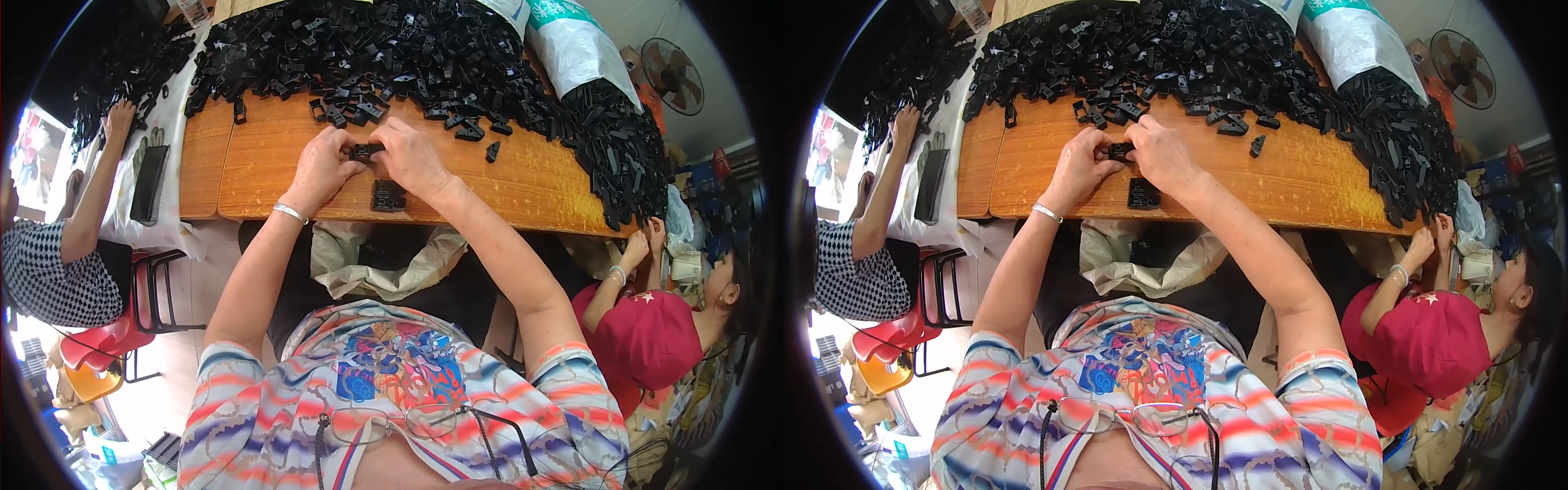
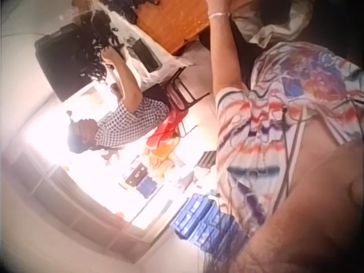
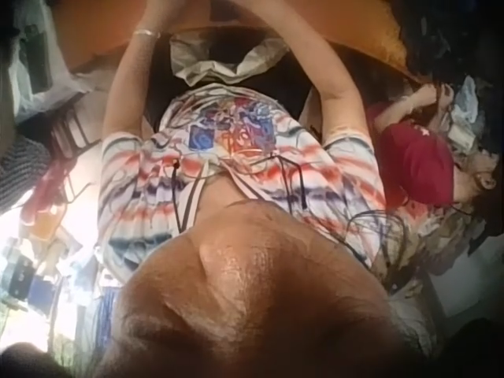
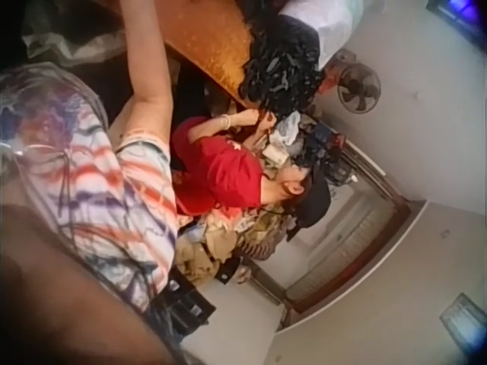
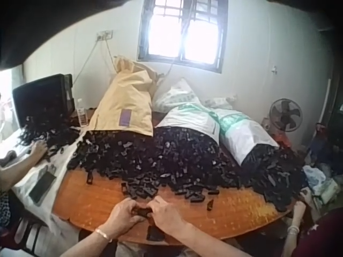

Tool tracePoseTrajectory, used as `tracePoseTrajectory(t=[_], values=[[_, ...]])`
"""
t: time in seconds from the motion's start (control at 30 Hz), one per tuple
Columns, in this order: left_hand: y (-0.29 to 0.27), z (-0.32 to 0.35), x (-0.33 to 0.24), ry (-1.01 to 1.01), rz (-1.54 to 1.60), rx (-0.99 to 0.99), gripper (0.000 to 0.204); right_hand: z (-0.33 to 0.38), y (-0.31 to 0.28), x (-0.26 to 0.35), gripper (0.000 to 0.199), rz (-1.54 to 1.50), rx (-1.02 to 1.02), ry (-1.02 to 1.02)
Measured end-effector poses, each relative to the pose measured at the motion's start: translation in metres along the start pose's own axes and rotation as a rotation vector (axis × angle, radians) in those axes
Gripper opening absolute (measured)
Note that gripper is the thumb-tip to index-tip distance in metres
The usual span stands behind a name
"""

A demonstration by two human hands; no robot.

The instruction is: The recorder is inspecting small black plastic components and organizing them into a grid on a wooden table in a workshop setting.

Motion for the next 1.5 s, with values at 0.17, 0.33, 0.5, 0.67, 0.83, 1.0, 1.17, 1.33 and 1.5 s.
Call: tracePoseTrajectory(t=[0.17, 0.33, 0.5, 0.67, 0.83, 1.0, 1.17, 1.33, 1.5], values=[[0.001, 0.000, 0.001, 0.022, -0.028, -0.008, 0.033, -0.001, 0.006, 0.004, 0.021, 0.018, 0.043, -0.006], [-0.003, 0.001, -0.004, -0.032, 0.037, 0.023, 0.027, -0.005, 0.012, -0.004, 0.020, 0.037, 0.090, -0.026], [-0.007, -0.005, 0.010, -0.065, 0.136, -0.002, 0.024, -0.005, 0.011, -0.003, 0.023, -0.032, 0.107, -0.029], [0.007, -0.013, 0.005, -0.078, -0.026, 0.057, 0.021, 0.004, 0.011, -0.023, 0.023, -0.275, 0.147, 0.110], [-0.015, -0.009, -0.004, 0.060, 0.066, -0.084, 0.024, 0.028, -0.001, -0.033, 0.027, -0.239, 0.286, 0.080], [-0.029, -0.027, -0.015, 0.055, -0.369, -0.212, 0.035, 0.046, -0.065, -0.103, 0.020, 0.261, -0.103, 0.317], [-0.028, -0.029, -0.006, 0.060, -0.475, -0.284, 0.028, 0.047, -0.057, -0.119, 0.023, 0.429, 0.030, 0.401], [-0.031, -0.015, -0.001, 0.078, -0.391, -0.327, 0.021, 0.044, -0.051, -0.108, 0.015, 0.365, 0.001, 0.327], [-0.019, 0.003, -0.007, 0.045, 0.056, -0.257, 0.014, 0.031, -0.033, -0.076, 0.011, 0.257, 0.021, 0.169]])
Point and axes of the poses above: each hand's wrist, its own z-axis away from the middle knuckle, its own y-axis out of the palm, x = y × z, the point moved 9 cm from there along -z, towards the middle knuckle, and after that the axes turned 12 degrees about z, right-handed, at the moved point
